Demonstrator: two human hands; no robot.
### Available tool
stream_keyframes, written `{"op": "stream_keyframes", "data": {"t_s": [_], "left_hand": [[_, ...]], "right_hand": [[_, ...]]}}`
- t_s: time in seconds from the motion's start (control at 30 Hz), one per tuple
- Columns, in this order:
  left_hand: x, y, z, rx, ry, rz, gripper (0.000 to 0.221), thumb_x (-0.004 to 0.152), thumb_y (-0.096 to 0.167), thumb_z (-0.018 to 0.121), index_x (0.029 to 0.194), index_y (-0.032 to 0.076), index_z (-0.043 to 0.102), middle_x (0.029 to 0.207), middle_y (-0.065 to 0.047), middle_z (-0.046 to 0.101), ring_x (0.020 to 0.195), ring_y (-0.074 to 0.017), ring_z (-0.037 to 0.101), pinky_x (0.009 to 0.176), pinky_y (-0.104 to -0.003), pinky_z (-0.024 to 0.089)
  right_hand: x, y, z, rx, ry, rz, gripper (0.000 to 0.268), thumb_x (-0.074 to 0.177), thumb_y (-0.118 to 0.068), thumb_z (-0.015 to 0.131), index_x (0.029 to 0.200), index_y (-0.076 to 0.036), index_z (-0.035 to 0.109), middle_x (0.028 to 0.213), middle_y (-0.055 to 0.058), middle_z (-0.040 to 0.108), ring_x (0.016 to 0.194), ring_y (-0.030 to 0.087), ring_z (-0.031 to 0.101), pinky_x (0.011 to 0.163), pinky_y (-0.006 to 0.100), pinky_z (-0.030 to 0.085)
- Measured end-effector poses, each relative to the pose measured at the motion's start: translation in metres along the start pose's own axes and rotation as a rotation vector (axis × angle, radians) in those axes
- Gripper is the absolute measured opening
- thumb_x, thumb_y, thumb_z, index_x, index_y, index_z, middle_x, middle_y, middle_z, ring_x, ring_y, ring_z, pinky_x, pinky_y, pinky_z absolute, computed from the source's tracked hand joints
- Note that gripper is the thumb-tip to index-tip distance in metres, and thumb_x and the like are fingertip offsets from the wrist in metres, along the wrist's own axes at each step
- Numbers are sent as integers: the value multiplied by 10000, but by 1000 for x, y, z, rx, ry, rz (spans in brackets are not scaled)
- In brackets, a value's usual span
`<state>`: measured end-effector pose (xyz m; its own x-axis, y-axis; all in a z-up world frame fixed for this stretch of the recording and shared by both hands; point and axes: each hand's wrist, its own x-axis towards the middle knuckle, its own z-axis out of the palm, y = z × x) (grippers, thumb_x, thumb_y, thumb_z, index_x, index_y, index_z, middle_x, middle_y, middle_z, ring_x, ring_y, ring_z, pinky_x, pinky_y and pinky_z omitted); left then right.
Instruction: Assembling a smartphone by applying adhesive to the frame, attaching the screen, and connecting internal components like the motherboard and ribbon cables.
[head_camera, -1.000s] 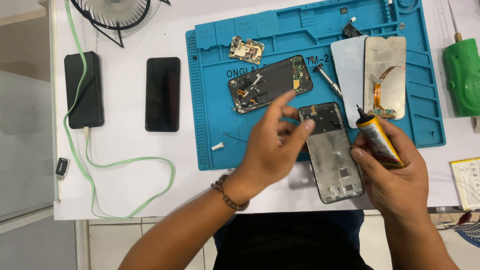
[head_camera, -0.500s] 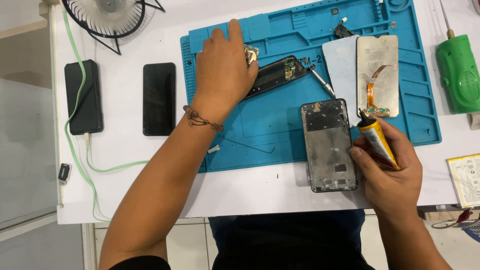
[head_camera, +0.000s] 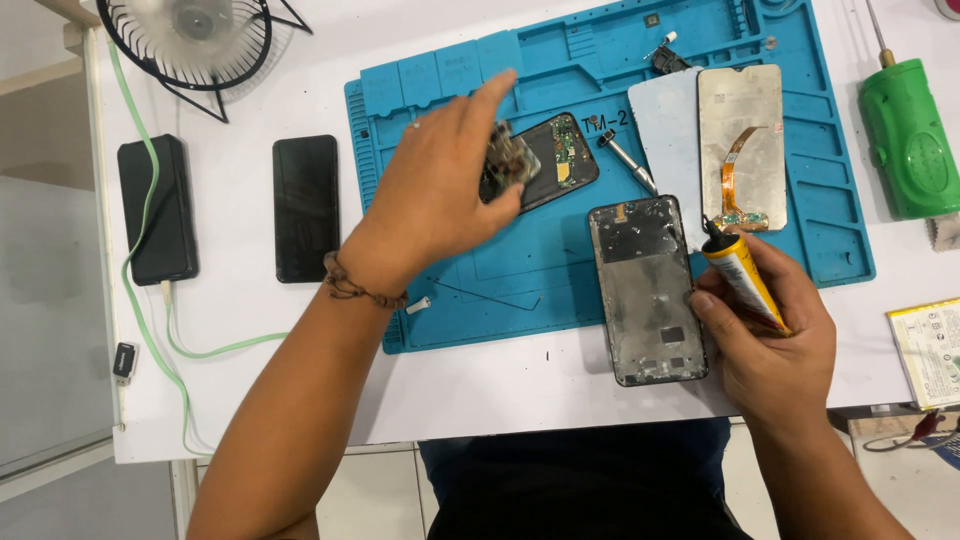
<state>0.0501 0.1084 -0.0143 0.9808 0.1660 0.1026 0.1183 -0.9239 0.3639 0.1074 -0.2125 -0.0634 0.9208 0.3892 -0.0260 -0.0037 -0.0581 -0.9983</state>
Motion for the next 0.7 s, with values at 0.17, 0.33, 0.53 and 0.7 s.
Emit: {"op": "stream_keyframes", "data": {"t_s": [0.17,0.33,0.53,0.7], "left_hand": [[-15,2,11,82,-36,55,897,863,358,772,1586,94,312,1293,-133,548,1235,-349,495,989,-585,452],[-12,-2,17,97,-83,3,962,853,416,844,1581,85,310,1300,-151,573,1212,-360,519,1010,-594,436],[1,-19,-2,98,-32,82,929,823,381,864,1545,98,353,1265,-167,574,1170,-354,528,979,-540,448],[32,-50,-35,45,-37,23,884,846,277,875,1531,106,344,1369,-172,568,1246,-367,494,1035,-573,387]], "right_hand": [[-1,2,1,-13,4,4,590,909,59,693,1475,19,532,1065,143,644,972,165,631,934,251,549],[0,1,1,2,1,-3,588,904,48,698,1469,13,539,1055,141,642,979,152,629,919,227,540],[-1,0,2,-1,11,-4,592,893,52,712,1460,17,547,1060,141,648,985,161,636,935,238,554],[-1,2,2,45,-7,-25,596,902,68,690,1476,30,534,1048,151,636,959,166,624,909,239,542]]}}
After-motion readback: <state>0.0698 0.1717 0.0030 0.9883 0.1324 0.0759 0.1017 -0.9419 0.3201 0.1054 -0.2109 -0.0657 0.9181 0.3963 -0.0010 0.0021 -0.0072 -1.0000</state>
